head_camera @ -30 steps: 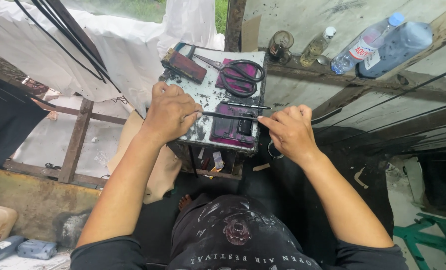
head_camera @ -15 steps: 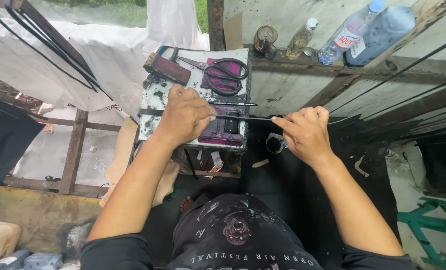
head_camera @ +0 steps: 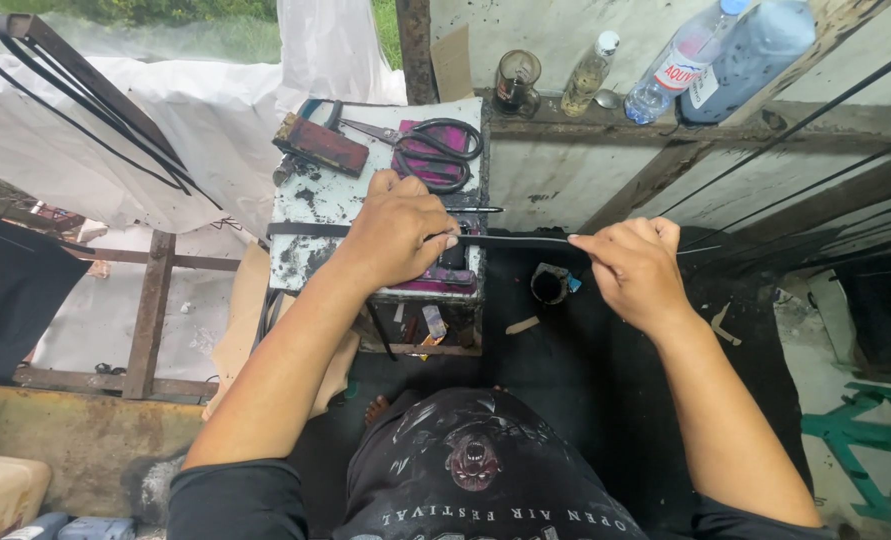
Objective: Applying edge paint to a leather strap using a manual applicator and hanging it to dry with clothespins.
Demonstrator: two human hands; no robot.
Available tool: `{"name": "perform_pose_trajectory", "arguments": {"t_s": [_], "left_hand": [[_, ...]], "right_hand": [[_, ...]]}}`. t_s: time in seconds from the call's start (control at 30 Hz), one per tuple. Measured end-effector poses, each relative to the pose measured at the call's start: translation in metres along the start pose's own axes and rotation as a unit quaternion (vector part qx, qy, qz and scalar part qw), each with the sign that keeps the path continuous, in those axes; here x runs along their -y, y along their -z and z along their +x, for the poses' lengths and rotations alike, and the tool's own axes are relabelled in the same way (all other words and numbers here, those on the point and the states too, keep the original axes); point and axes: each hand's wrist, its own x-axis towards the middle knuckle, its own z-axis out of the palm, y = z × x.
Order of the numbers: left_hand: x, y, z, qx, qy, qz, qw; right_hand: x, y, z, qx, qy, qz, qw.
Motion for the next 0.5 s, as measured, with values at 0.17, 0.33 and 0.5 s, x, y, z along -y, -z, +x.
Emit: {"name": "perform_pose_trajectory", "arguments": {"t_s": [0.17, 0.33, 0.5], "left_hand": [[-0.008, 0.014, 0.005, 0.008, 0.019, -0.049, 0.999], [-0.013, 0.018, 0.009, 0.011, 0.034, -0.086, 0.996], [-0.022, 0.019, 0.011, -0.004, 0.051, -0.090, 0.995]], "right_hand": [[-0.005, 0.005, 0.009, 0.037, -0.042, 0.150, 0.987], [0.016, 0.010, 0.039, 0.092, -0.062, 0.306, 0.946], [0.037, 0.005, 0.068, 0.129, -0.037, 0.398, 0.908]]}}
